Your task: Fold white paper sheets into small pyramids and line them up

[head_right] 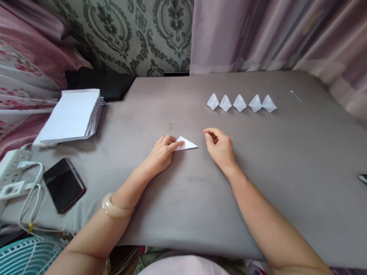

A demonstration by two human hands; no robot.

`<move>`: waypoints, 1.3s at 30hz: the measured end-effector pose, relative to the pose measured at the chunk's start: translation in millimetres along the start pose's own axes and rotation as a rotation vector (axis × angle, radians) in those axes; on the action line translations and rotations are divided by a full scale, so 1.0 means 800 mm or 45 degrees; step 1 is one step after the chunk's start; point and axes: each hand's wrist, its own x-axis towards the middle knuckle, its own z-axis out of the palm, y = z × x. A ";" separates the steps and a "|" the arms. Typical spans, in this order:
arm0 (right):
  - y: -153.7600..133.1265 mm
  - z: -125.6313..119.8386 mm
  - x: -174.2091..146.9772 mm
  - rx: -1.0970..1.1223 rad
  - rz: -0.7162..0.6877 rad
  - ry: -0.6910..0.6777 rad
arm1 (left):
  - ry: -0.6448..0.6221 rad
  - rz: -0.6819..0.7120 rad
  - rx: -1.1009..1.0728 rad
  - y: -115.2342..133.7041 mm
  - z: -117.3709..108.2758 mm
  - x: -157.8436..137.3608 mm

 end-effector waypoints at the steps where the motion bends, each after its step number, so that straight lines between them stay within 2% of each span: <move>1: -0.005 0.002 -0.005 -0.022 -0.086 -0.018 | 0.007 0.003 -0.016 -0.002 0.001 0.001; 4: -0.023 0.010 -0.021 -0.151 -0.357 -0.215 | 0.026 0.001 -0.066 -0.006 0.004 0.002; 6: -0.031 0.016 -0.031 -0.273 -0.471 -0.342 | 0.026 -0.038 -0.097 -0.006 0.003 0.002; 11: -0.033 0.020 -0.041 -0.574 -0.561 -0.537 | -0.010 -0.263 -0.148 -0.002 -0.006 0.000; 18: -0.037 0.021 -0.046 -0.867 -0.609 -0.563 | 0.045 -0.573 -0.223 0.000 -0.014 0.000; 23: -0.036 0.021 -0.041 -0.833 -0.571 -0.579 | 0.070 -0.690 -0.475 -0.015 -0.029 -0.002; 26: -0.035 0.022 -0.038 -0.783 -0.530 -0.594 | 0.077 -0.778 -0.435 -0.015 -0.037 -0.004; 31: -0.038 0.022 -0.039 -0.763 -0.519 -0.582 | 0.031 -0.774 -0.231 0.000 -0.030 -0.006; 39: -0.038 0.027 -0.033 -0.833 -0.504 -0.547 | 0.035 -0.733 -0.113 0.004 -0.012 -0.008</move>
